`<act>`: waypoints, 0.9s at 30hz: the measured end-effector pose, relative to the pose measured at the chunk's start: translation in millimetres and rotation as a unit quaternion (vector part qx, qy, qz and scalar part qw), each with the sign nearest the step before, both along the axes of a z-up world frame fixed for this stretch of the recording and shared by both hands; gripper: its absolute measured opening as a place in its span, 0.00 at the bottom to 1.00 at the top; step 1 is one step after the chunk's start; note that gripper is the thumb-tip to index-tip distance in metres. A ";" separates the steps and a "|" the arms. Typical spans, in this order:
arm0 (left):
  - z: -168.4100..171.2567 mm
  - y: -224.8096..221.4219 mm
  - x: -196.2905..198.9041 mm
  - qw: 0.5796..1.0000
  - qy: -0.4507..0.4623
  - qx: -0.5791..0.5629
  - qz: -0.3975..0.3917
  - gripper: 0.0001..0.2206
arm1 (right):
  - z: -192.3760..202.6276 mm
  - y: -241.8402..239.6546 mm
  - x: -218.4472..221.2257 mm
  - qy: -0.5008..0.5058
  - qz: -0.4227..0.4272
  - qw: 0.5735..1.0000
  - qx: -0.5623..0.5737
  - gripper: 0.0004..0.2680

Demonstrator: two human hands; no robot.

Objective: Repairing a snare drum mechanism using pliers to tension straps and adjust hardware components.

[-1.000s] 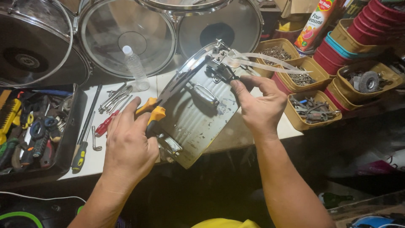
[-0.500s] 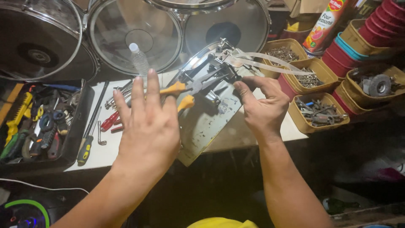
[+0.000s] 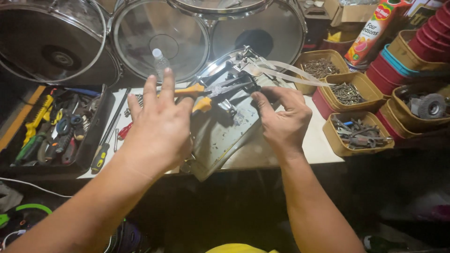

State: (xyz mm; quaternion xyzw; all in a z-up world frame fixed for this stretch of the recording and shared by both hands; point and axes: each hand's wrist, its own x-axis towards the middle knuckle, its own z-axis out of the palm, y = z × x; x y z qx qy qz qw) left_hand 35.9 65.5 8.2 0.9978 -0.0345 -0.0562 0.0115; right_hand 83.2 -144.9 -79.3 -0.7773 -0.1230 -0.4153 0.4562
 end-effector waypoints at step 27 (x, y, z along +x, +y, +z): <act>-40.1 -1.3 -17.8 0.943 -0.276 0.143 -0.120 0.14 | -2.4 -2.5 1.5 -0.015 0.004 1.000 -0.026 0.08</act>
